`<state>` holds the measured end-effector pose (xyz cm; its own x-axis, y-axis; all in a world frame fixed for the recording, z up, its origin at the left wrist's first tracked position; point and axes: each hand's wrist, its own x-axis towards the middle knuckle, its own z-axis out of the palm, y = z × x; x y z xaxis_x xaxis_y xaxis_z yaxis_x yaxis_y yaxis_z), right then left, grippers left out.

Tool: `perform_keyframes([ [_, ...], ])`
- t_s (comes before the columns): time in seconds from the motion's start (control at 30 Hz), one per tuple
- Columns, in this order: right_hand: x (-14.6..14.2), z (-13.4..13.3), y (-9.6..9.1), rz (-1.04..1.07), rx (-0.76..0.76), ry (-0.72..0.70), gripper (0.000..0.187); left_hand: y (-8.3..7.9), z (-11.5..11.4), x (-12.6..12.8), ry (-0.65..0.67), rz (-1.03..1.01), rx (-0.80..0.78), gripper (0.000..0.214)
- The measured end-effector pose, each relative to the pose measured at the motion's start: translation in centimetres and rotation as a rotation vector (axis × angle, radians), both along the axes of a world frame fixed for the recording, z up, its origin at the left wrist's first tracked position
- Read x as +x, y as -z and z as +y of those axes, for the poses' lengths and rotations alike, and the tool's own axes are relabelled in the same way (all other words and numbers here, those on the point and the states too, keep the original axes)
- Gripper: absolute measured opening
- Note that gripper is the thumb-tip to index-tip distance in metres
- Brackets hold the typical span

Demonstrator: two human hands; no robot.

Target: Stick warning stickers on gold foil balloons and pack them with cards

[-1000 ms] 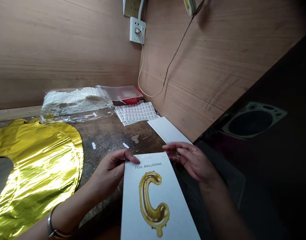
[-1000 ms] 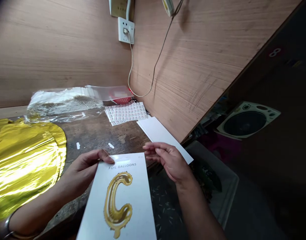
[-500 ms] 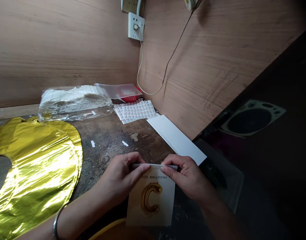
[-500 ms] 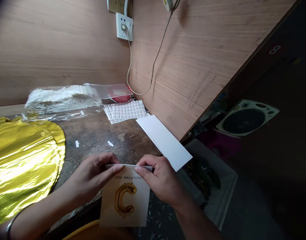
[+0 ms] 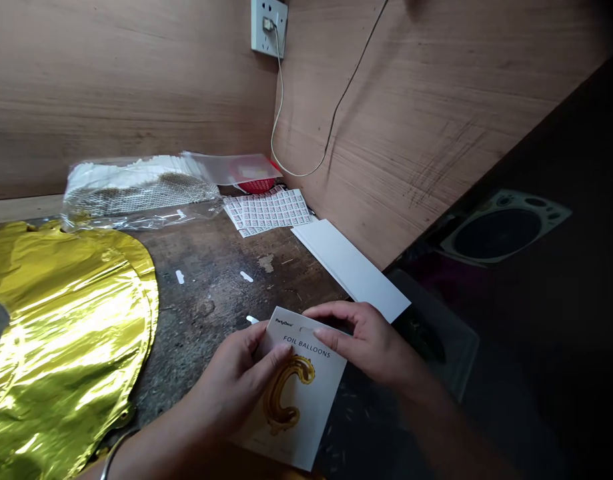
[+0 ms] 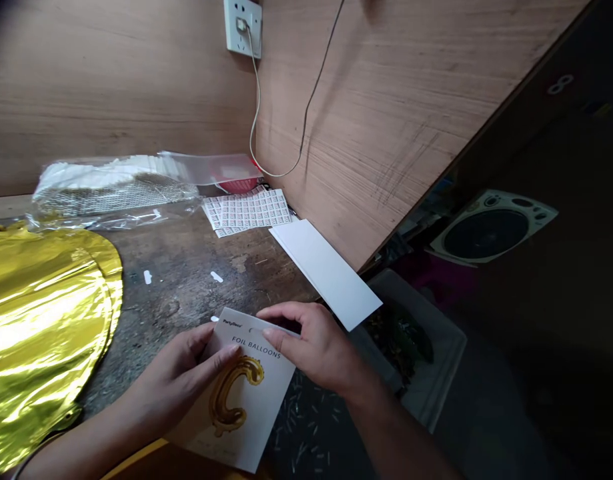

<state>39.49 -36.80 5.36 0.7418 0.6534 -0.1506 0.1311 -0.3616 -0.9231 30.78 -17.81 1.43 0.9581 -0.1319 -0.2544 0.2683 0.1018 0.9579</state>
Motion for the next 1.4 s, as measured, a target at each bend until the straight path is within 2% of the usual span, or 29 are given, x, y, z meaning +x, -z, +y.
perform_keyframes([
  [0.13, -0.1, 0.8, -1.1, -0.111, -0.096, -0.096, 0.017, 0.1, 0.0, -0.1, 0.065, -0.028, 0.095, 0.031],
  [0.3, -0.2, 1.5, -1.5, -0.242, -0.194, -0.159, 0.021, 0.1, -0.3, -0.1, 0.131, -0.149, 0.218, 0.028],
  [0.43, 2.2, 0.0, -1.2, -0.008, -0.229, -0.367, 0.016, -0.1, -0.5, -0.1, 0.133, -0.078, 0.169, 0.031],
  [0.53, 3.9, -1.8, -1.0, 0.118, -0.242, -0.473, 0.033, -0.3, -0.4, -0.1, 0.101, 0.02, 0.011, 0.034],
  [0.63, 3.7, -3.1, -0.9, 0.092, -0.179, -0.402, 0.032, -0.5, -0.1, -0.1, 0.095, 0.047, -0.052, 0.036],
  [0.73, 1.8, -3.4, 0.0, 0.075, -0.084, -0.195, 0.033, -0.4, 0.0, -0.1, 0.081, 0.034, -0.042, 0.033],
  [0.83, -0.6, -3.3, 2.0, 0.14, 0.022, -0.004, 0.031, 0.0, -0.4, -0.1, 0.076, 0.025, -0.106, 0.029],
  [0.9, -1.9, -3.1, 3.0, -0.05, 0.053, 0.175, 0.032, 0.2, -0.7, -0.1, 0.07, -0.012, -0.061, 0.028],
  [0.97, -2.8, -2.7, 3.3, -0.46, 0.026, 0.291, 0.035, 0.3, -1.0, -0.1, 0.057, -0.048, 0.017, 0.029],
  [1.03, -3.3, -2.1, 2.9, -0.819, -0.032, 0.23, 0.034, 0.3, -1.4, 0.0, 0.057, -0.073, 0.058, 0.03],
  [1.1, -3.3, -1.5, 2.2, -0.929, -0.05, 0.103, 0.028, 0.3, -1.6, 0.0, 0.063, -0.083, 0.085, 0.032],
  [1.17, -3.1, -1.5, 1.2, -0.807, 0.042, 0.096, 0.019, 0.4, -1.6, -0.1, 0.063, -0.075, 0.122, 0.033],
  [1.23, -2.8, -2.5, 0.2, -0.537, 0.241, 0.171, 0.011, 0.6, -1.4, -0.1, 0.049, -0.051, 0.136, 0.034],
  [1.3, -2.4, -4.5, -0.6, -0.228, 0.311, 0.091, 0.017, 0.9, -1.1, -0.2, 0.016, -0.027, 0.129, 0.035],
  [1.37, -2.2, -6.7, -0.7, -0.045, 0.078, -0.123, 0.02, 1.1, -0.8, -0.1, -0.019, -0.003, 0.113, 0.035],
  [1.4, -2.1, -7.5, -0.4, -0.045, -0.058, -0.079, 0.021, 1.2, -0.7, -0.1, -0.032, 0.01, 0.101, 0.036],
])
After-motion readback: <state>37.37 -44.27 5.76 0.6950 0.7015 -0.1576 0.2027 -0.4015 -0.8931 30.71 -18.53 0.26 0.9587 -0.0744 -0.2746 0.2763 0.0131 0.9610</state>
